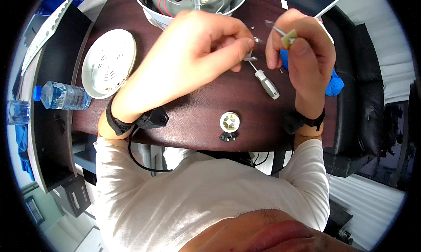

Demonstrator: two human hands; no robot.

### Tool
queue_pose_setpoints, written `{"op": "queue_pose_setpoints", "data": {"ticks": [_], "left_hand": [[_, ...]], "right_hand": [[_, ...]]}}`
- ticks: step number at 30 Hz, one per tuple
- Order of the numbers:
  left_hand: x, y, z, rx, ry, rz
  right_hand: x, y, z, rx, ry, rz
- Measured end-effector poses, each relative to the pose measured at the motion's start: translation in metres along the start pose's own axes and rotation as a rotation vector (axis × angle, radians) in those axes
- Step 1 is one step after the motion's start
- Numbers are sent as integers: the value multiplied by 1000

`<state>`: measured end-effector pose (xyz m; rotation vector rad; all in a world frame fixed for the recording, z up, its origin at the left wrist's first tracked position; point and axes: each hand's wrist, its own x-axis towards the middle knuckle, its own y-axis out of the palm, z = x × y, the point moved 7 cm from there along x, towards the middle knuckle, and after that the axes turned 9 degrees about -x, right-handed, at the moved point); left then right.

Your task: The person assembles and adjusts small electronic components inside a cylindrical device, using a screwdriver to tighten screws and connecting wires. They handle a small white plastic part and red wires, placing components into the device and securing them.

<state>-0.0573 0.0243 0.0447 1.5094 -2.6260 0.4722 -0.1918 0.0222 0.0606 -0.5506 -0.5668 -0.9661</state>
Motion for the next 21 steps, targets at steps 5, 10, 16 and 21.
{"op": "queue_pose_setpoints", "data": {"ticks": [5,10,16,21], "left_hand": [[9,22,27,-267,24,126],[11,42,45,-759,-239,289],[12,63,57,-994,-384,339],[11,64,66,-1027,-404,327]], "right_hand": [[-3,-2,1,-117,-89,-89],[-11,9,0,-311,-273,-76],[-20,7,-7,-105,-135,-252],[-20,4,-12,-55,-66,-281]]}}
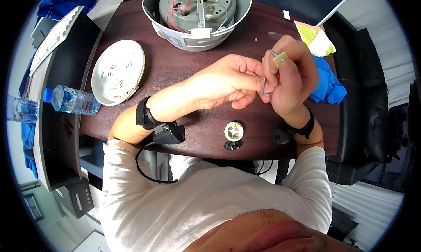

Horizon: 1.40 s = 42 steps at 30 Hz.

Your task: The person assembles and adjusts small electronic components inside a cylindrical device, using a screwdriver to tighten screws and connecting wires. They handle a small white plastic part and red wires, placing components into the device and securing them.

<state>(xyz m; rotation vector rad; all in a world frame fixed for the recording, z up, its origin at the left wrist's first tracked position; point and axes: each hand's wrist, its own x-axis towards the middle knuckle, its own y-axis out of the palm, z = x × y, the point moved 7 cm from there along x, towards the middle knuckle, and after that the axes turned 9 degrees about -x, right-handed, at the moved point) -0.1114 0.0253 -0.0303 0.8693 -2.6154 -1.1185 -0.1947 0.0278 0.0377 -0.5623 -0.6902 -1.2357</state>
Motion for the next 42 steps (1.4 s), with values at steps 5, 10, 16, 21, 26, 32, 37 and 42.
{"op": "queue_pose_setpoints", "data": {"ticks": [5,10,16,21,26,32,37,42], "left_hand": [[-1,3,0,-32,-6,-40],[-12,5,-28,322,329,-240],[-23,19,-36,575,469,-271],[-18,11,-33,472,482,-270],[-20,8,-35,460,506,-307],[-53,3,-101,962,748,-473],[-77,-24,-139,1007,882,-768],[-73,-50,-151,1264,991,-749]], "right_hand": [[0,-5,0,83,-5,-9],[9,-10,8,-170,-134,-26],[7,-15,12,-333,-235,-104],[6,1,25,-532,-427,-20],[4,1,22,-494,-460,-46],[6,-7,30,-487,-425,-34],[11,1,22,-536,-460,35],[14,12,14,-599,-435,103]]}}
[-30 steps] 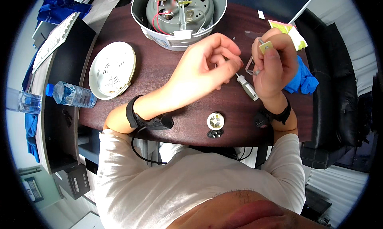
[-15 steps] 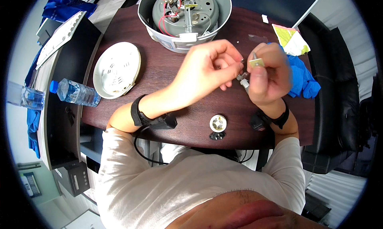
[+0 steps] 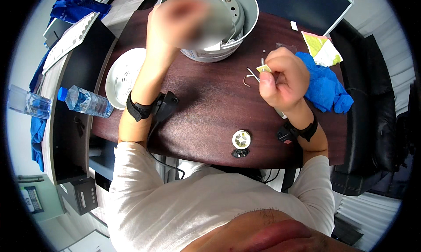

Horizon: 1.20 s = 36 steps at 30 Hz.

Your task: The person assembles and adjusts small electronic components inside a cylindrical device, using a screwdriver to tighten screws and connecting wires. They handle a small white plastic part and red wires, placing components into the device and securing them.

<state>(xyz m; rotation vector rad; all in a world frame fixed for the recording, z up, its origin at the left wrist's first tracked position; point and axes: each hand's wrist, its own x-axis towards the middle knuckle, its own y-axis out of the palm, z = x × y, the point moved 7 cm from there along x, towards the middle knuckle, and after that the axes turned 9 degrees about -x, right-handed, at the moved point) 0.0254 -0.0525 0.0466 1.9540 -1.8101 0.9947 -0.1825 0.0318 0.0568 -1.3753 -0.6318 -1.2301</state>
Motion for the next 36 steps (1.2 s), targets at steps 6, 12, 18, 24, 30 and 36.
{"op": "queue_pose_setpoints", "data": {"ticks": [6,12,18,24,30,36], "left_hand": [[3,12,-6,98,-47,-77],[8,20,-11,243,109,-23],[10,27,-22,352,201,57],[9,31,-17,351,258,64],[12,29,-30,277,153,90],[11,28,-33,247,158,79]], "right_hand": [[0,10,-17,-11,89,42],[0,33,-47,71,260,150],[5,54,-58,-18,208,243],[8,62,-61,-110,162,222],[9,63,-65,-189,175,199],[7,62,-64,-221,166,185]]}}
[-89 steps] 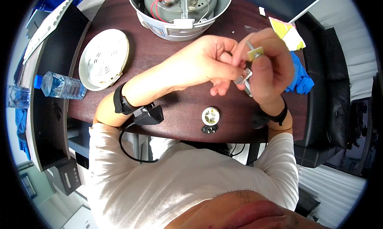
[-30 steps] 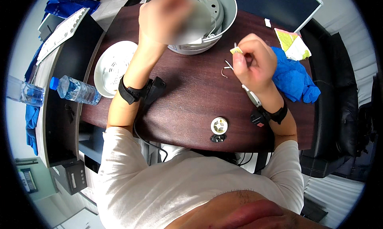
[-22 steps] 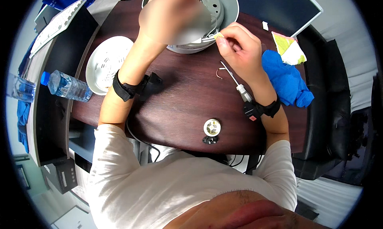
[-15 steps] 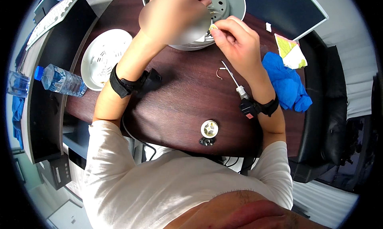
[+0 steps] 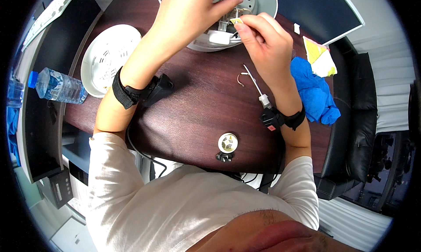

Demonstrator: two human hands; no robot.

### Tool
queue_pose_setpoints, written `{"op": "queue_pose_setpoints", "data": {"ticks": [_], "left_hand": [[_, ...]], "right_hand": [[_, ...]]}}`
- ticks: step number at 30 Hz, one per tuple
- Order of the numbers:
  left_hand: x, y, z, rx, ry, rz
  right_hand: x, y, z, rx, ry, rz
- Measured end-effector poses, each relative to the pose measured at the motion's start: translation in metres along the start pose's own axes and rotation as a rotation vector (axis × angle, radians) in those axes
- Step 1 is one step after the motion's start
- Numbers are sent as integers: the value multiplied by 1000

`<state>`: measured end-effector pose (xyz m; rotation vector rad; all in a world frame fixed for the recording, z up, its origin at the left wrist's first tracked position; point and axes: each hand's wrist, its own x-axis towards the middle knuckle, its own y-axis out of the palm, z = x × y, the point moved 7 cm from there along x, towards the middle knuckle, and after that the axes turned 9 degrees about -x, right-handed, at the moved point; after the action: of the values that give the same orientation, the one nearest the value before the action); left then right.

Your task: The person assembles and adjusts small electronic components inside a cylindrical device, using a screwdriver to tighten screws and connecting wires. They handle a small white plastic part and red wires, placing components into the device and securing them.

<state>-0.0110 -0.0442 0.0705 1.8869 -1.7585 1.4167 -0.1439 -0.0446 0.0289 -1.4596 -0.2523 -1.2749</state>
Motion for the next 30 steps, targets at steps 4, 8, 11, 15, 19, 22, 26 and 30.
{"op": "queue_pose_setpoints", "data": {"ticks": [4,8,11,15,19,22,26,30], "left_hand": [[-2,0,0,-2,4,-11],[-1,2,3,-4,-4,-10],[-2,2,3,3,34,-31],[-1,2,3,-17,-3,-19],[-2,2,2,-23,12,-38],[-1,1,0,-56,-6,-38],[-1,1,2,-65,-38,-27],[-1,2,1,-28,-18,-23]], "right_hand": [[-1,-1,0,2,-8,-22],[-1,-5,-2,11,4,-53],[-1,-6,-2,15,-1,-51],[-3,-3,-3,27,2,-41],[-2,-2,-3,26,2,-36],[-2,-1,-4,16,0,-39],[-1,-2,-4,11,11,-32],[-2,0,-5,17,39,-28]]}}
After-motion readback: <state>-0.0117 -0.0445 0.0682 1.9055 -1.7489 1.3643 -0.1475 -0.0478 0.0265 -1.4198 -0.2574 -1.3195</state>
